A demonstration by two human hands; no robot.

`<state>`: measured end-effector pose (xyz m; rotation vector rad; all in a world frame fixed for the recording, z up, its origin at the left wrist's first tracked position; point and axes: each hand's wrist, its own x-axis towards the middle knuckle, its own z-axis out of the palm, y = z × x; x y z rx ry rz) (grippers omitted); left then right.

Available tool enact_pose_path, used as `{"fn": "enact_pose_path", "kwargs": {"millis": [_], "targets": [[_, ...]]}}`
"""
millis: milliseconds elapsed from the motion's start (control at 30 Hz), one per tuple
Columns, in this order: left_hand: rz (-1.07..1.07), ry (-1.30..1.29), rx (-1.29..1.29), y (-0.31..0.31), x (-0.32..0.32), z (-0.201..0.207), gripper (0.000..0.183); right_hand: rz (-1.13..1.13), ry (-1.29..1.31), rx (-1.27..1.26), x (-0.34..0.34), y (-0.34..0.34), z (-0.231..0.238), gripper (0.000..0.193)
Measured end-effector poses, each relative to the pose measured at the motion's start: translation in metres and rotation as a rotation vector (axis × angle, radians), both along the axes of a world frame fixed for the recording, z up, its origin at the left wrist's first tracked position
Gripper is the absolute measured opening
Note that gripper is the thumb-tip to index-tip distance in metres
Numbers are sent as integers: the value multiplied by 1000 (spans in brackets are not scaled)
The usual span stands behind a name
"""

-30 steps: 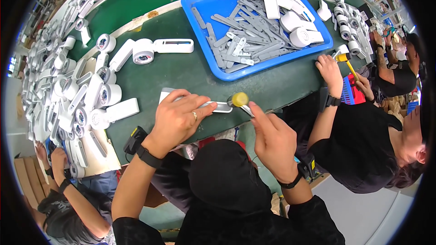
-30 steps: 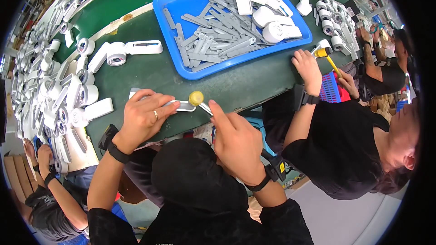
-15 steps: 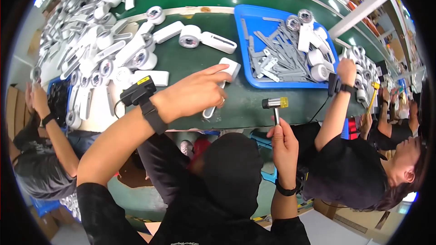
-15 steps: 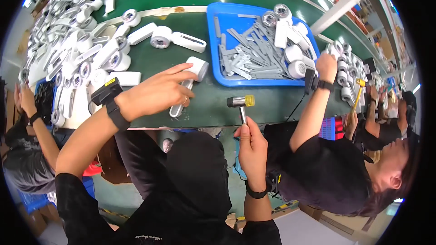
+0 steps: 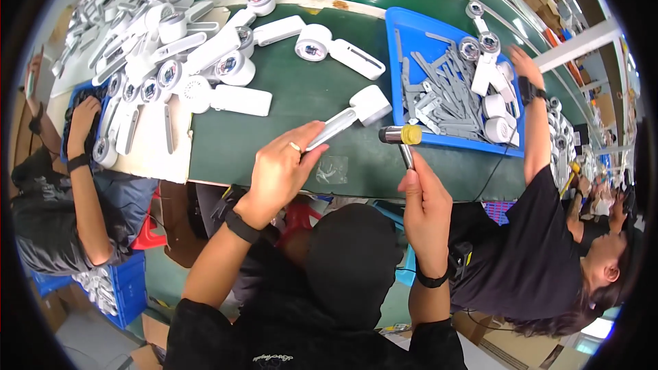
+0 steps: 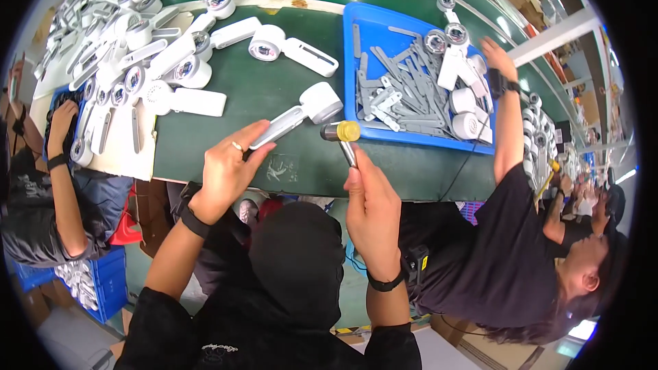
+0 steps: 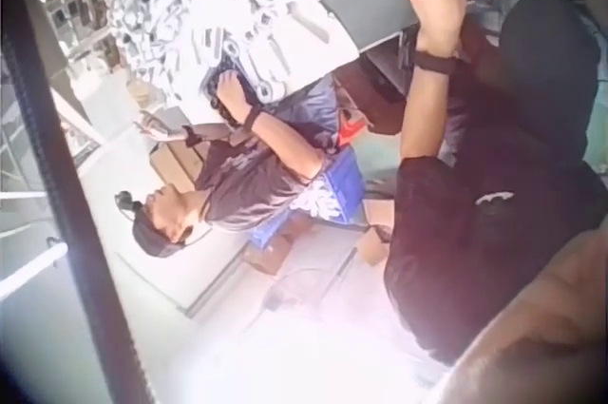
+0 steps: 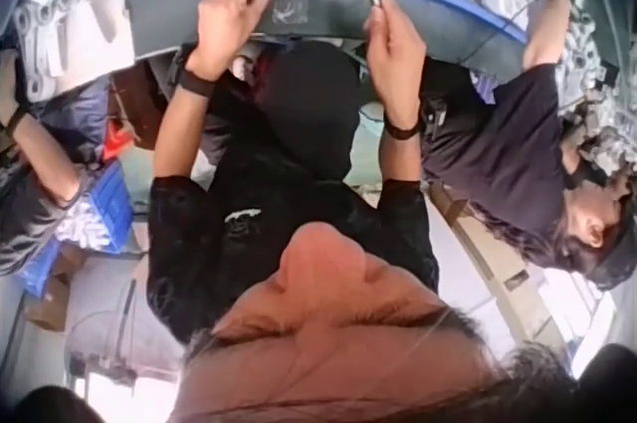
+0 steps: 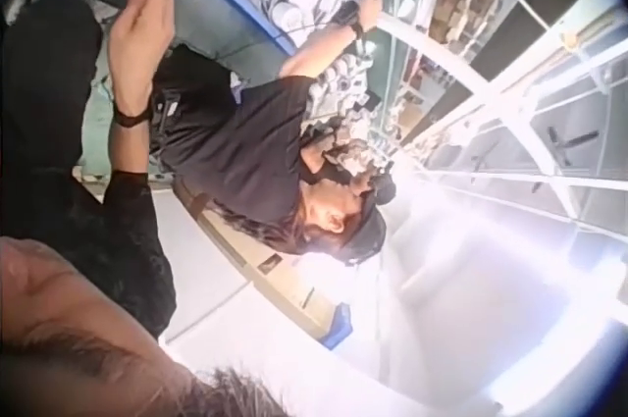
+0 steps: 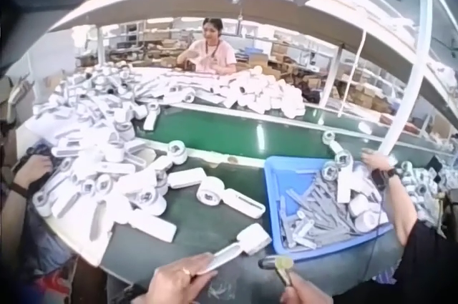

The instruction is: Assemble plastic handheld tool components by inserting pins and using a mallet to secure them.

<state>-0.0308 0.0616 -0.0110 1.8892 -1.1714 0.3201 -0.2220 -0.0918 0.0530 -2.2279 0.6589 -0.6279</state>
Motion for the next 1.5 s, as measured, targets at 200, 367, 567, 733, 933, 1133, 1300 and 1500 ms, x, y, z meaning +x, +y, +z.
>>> {"fn": "enact_pose_path", "kwargs": {"millis": [200,367,567,733,933,1133,1300,1500], "targets": [[14,55,-24,1,1,-6,30,138,63,-135,34,1,12,45],[131,244,-37,-10,-3,-8,30,161,106,-182,44,1,7,41],[159,418,-47,-21,1,-3,30,149,118,-210,50,2,6,42],[188,413,26,-25,2,-3,26,183,96,-277,57,-2,-3,49],[197,430,14,-25,2,-2,22,170,136,-323,62,3,9,54],[193,431,-5,-25,3,-5,21,190,160,-423,66,6,-1,58],[199,444,-6,-28,2,-4,21,159,165,-366,65,7,1,58],[220,437,31,-23,4,-5,18,137,202,-369,67,14,11,55]]}}
